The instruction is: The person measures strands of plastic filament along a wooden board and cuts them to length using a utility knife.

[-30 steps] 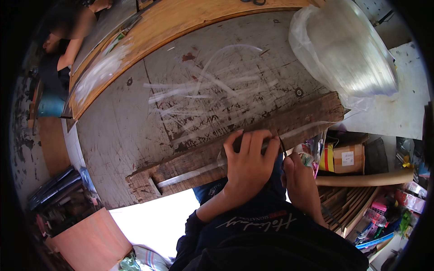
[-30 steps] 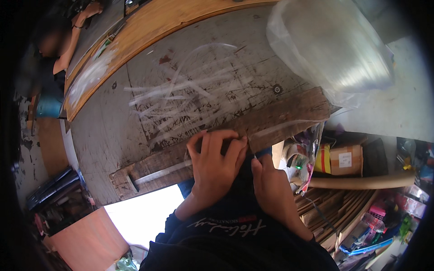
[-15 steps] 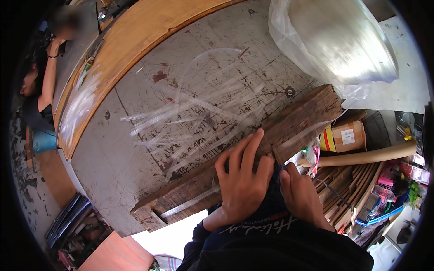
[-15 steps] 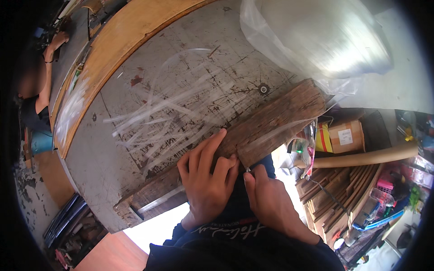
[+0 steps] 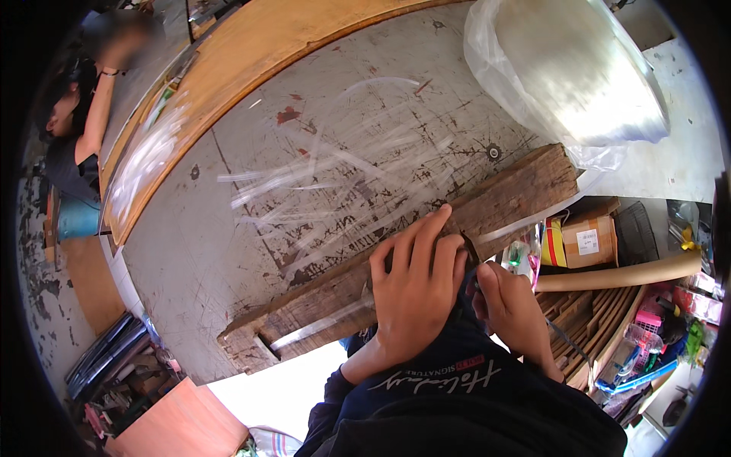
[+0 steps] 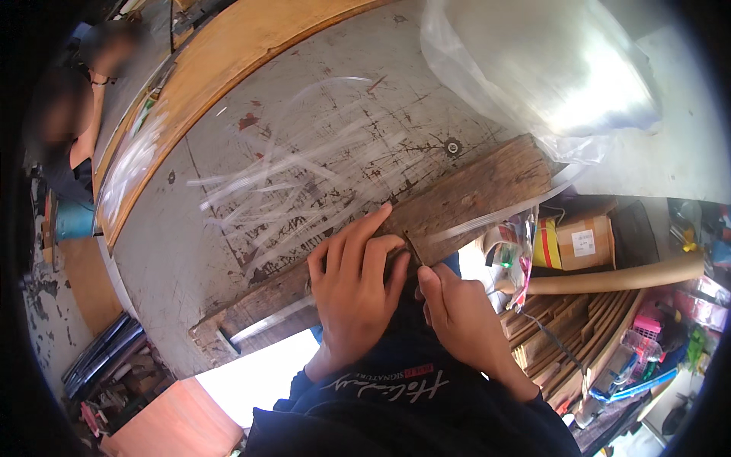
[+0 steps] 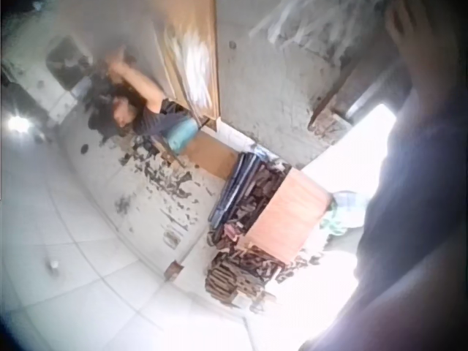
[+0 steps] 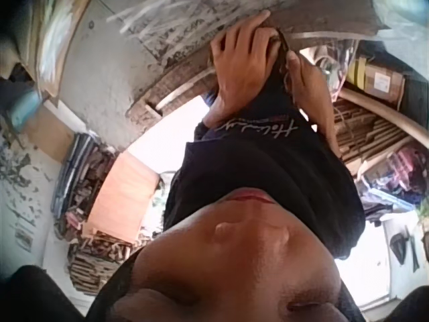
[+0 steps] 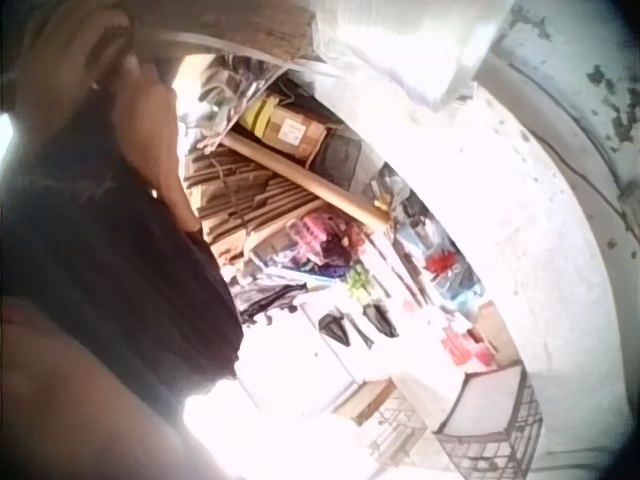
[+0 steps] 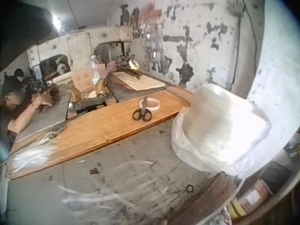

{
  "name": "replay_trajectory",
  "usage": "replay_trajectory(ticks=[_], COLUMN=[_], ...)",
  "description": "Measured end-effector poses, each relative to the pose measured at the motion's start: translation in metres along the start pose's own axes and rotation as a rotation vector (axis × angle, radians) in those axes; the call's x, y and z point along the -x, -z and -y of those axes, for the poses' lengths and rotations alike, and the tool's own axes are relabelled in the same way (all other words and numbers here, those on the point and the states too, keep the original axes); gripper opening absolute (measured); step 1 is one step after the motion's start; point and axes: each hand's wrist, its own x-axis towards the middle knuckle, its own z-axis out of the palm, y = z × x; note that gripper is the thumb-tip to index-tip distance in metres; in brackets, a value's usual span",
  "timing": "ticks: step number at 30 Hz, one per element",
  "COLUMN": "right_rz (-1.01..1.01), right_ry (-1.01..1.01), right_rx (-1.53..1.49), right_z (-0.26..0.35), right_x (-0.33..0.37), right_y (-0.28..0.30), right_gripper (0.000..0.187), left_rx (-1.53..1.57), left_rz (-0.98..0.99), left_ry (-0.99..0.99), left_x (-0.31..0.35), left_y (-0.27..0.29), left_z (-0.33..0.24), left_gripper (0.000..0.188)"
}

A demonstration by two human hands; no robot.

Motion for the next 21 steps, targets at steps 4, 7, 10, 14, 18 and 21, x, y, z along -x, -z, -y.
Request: replay_trajectory(ticks=[4,7,10,14,18,21], right_rz=[-0.113,-0.472,-0.665,-0.492,-0.383,-0.407], right_ry=[0.1,0.335,0.578,0.775,0.781,0.76], right_rx=[-0.053,0.005,0.255,0.279,0.208,0.184], right_z=[-0.006,-0.011,-0.014,-0.017,-0.022,-0.024], right_x=[0.01,0.014,-0.014,-0.023,-0.024,-0.023], right_y=[-0.002,0.001,0.013,0.015,0.013,0.014], right_gripper=[0.032,0.02,0.023,0.025,0.023,0.023], left_rx=[-0.003,-0.017,-0.037,-0.04,0.009,0.009], left_rz=[-0.034,-0.055,-0.075,-0.12,-0.119,-0.127], left_ry=[-0.014,-0.041,-0.047,-0.063,-0.113,-0.186], left_x=[0.002,0.002,0.005,0.007,0.012,0.014], left_y=[-0.005,-0.003,-0.003,-0.003,0.002,0.009], left_z=[0.003,0.002,0.002,0.002,0.002,0.002], left_gripper=[0.018,0.018,0.017,0.015,0.015,0.014])
